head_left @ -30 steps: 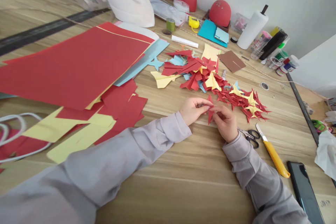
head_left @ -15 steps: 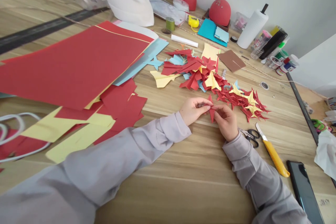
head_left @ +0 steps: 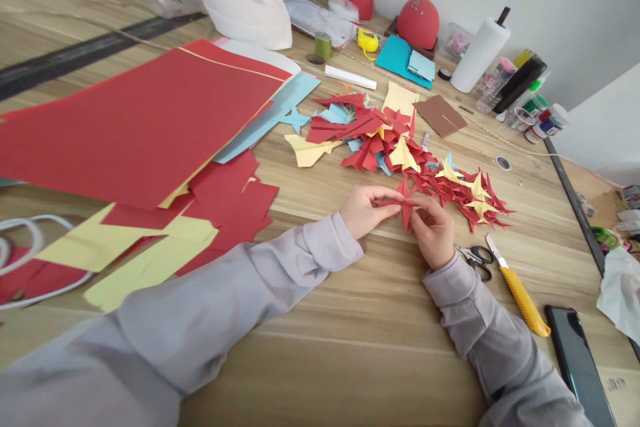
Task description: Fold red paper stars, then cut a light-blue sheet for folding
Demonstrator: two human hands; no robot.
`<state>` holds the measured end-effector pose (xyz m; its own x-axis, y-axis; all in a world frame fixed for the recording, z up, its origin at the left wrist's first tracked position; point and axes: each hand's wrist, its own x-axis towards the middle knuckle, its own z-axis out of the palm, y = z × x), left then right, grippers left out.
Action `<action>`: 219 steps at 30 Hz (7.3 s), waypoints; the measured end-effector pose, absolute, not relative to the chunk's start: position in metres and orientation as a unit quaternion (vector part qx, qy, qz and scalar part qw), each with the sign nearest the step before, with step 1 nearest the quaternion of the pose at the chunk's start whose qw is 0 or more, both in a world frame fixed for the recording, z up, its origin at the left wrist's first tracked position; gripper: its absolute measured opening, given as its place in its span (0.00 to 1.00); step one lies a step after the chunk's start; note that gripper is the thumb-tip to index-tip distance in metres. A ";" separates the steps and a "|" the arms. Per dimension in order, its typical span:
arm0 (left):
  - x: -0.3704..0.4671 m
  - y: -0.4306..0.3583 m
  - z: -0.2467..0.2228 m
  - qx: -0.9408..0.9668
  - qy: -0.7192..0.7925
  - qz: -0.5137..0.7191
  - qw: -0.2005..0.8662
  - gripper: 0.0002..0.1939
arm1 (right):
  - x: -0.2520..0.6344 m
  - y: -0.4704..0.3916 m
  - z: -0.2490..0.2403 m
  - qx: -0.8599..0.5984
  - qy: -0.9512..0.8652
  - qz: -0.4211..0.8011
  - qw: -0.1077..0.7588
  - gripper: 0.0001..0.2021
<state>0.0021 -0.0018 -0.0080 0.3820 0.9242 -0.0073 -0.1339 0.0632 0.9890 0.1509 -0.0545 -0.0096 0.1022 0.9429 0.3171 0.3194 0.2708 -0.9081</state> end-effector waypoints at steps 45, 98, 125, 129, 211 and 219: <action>0.002 -0.002 -0.008 0.530 0.363 0.445 0.624 0.13 | 0.156 -0.059 -0.001 -0.504 -0.731 0.079 0.454 0.07; 0.002 0.000 -0.007 0.493 0.334 0.412 0.690 0.24 | 0.157 -0.052 0.002 -0.529 -0.576 0.407 0.472 0.16; 0.000 -0.001 -0.004 0.557 0.336 0.396 0.648 0.19 | 0.157 -0.052 -0.002 -0.509 -0.573 0.426 0.481 0.14; -0.001 0.001 -0.005 0.551 0.320 0.398 0.660 0.20 | 0.157 -0.052 -0.002 -0.499 -0.568 0.454 0.472 0.15; 0.004 -0.001 -0.004 0.420 0.339 0.474 0.696 0.27 | 0.155 -0.050 -0.001 -0.538 -0.492 0.471 0.497 0.17; 0.004 -0.003 -0.004 0.474 0.354 0.432 0.681 0.16 | 0.157 -0.049 -0.002 -0.530 -0.479 0.455 0.531 0.14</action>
